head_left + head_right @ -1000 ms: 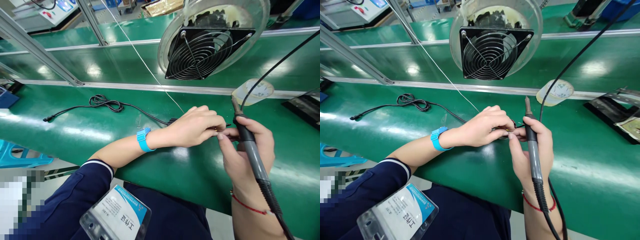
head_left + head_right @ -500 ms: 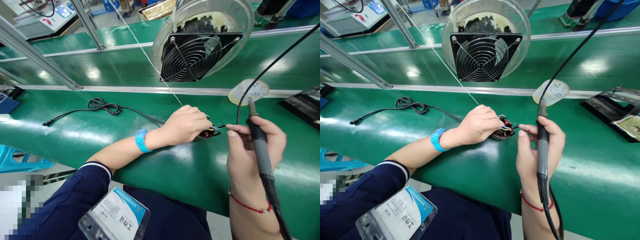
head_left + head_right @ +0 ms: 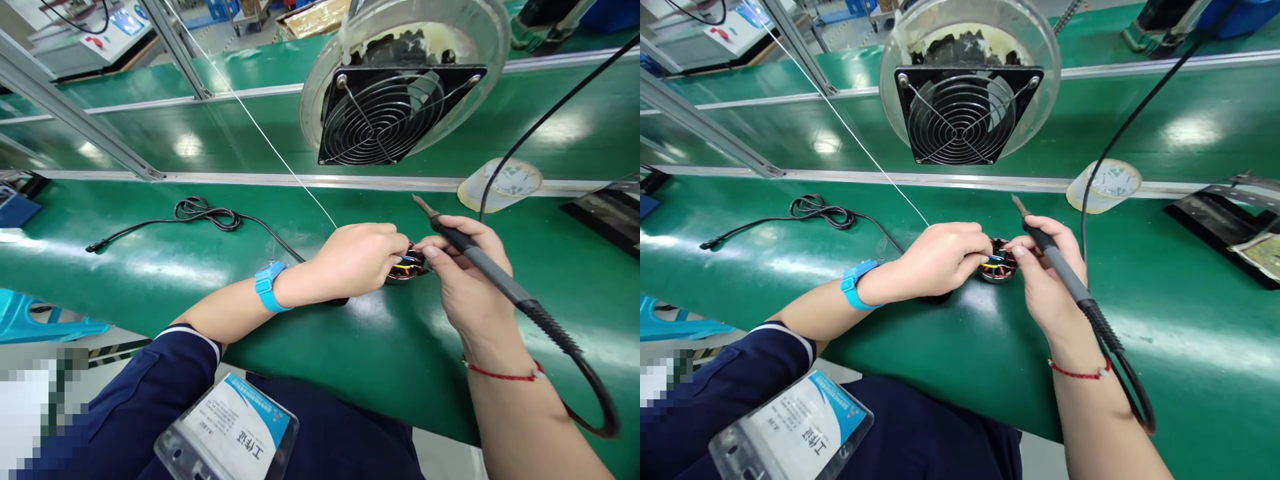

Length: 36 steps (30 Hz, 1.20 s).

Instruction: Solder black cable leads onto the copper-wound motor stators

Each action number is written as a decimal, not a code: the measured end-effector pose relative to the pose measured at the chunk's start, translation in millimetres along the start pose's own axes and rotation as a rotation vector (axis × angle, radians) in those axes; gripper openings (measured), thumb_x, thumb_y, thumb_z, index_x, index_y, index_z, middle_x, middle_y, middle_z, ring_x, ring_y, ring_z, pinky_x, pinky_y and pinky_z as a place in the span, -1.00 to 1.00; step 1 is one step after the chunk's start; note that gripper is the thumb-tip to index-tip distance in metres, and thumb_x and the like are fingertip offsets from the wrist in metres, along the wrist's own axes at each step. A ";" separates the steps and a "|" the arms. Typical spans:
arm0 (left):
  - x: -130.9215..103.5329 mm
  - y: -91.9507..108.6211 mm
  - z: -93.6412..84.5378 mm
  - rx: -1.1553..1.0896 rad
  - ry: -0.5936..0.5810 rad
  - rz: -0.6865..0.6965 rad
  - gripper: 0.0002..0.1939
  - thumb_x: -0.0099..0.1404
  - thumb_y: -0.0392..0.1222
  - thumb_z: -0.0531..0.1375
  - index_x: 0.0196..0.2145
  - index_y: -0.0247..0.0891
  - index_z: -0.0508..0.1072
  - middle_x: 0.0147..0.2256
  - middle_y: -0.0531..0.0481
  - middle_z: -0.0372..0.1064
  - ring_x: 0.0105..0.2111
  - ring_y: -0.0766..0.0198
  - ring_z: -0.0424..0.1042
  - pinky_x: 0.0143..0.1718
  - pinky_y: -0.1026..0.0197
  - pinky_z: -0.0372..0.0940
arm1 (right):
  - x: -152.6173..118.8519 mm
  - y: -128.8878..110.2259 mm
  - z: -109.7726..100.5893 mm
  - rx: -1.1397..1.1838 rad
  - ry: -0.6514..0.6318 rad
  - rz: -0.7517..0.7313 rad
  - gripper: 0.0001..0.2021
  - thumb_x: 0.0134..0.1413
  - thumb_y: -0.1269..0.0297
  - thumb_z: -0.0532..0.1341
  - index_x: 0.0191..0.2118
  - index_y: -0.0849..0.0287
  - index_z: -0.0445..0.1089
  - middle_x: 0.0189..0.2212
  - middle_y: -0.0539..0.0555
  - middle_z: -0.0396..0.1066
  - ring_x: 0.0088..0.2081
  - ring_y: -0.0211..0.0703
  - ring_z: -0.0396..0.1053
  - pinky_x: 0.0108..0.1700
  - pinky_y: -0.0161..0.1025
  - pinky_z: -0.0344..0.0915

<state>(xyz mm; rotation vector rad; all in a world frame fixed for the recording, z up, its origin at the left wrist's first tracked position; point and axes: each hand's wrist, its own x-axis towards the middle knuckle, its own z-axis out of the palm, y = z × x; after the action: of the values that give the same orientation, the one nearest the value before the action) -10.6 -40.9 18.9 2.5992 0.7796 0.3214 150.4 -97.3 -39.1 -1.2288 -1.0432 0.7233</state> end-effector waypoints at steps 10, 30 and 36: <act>20.1 -4.9 9.9 -0.023 -0.036 -0.035 -0.78 0.32 -0.37 0.00 -0.31 -0.28 0.43 -0.28 -0.02 0.41 -0.24 0.22 0.38 -0.30 0.20 0.22 | -18.5 -7.1 -6.0 -0.238 0.233 -0.067 -0.63 0.00 0.31 0.28 -0.01 0.14 0.36 -0.30 0.05 0.49 -0.20 -0.02 0.50 -0.10 0.03 0.38; 15.1 -0.7 24.2 0.097 0.091 -0.045 -0.72 0.36 -0.33 -0.04 -0.41 -0.28 0.42 -0.39 -0.04 0.36 -0.34 0.22 0.35 -0.33 0.17 0.20 | -75.7 3.5 -20.9 -0.369 0.495 -0.370 -0.75 -0.13 0.29 0.34 -0.23 -0.07 0.57 -0.57 0.04 0.46 -0.61 0.05 0.45 -0.75 -0.13 0.28; 15.8 -0.6 24.7 0.104 0.077 -0.054 -0.73 0.36 -0.31 -0.03 -0.40 -0.28 0.42 -0.38 -0.06 0.36 -0.33 0.19 0.36 -0.32 0.15 0.21 | -75.7 3.8 -19.4 -0.349 0.498 -0.339 -0.76 -0.11 0.30 0.33 -0.22 -0.03 0.57 -0.55 0.04 0.46 -0.58 0.03 0.46 -0.70 -0.12 0.30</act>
<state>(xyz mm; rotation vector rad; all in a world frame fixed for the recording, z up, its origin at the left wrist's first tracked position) 10.2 -39.2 -1.8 2.6706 0.9137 0.3761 139.5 -171.6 -61.0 -1.3874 -0.9416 -0.0394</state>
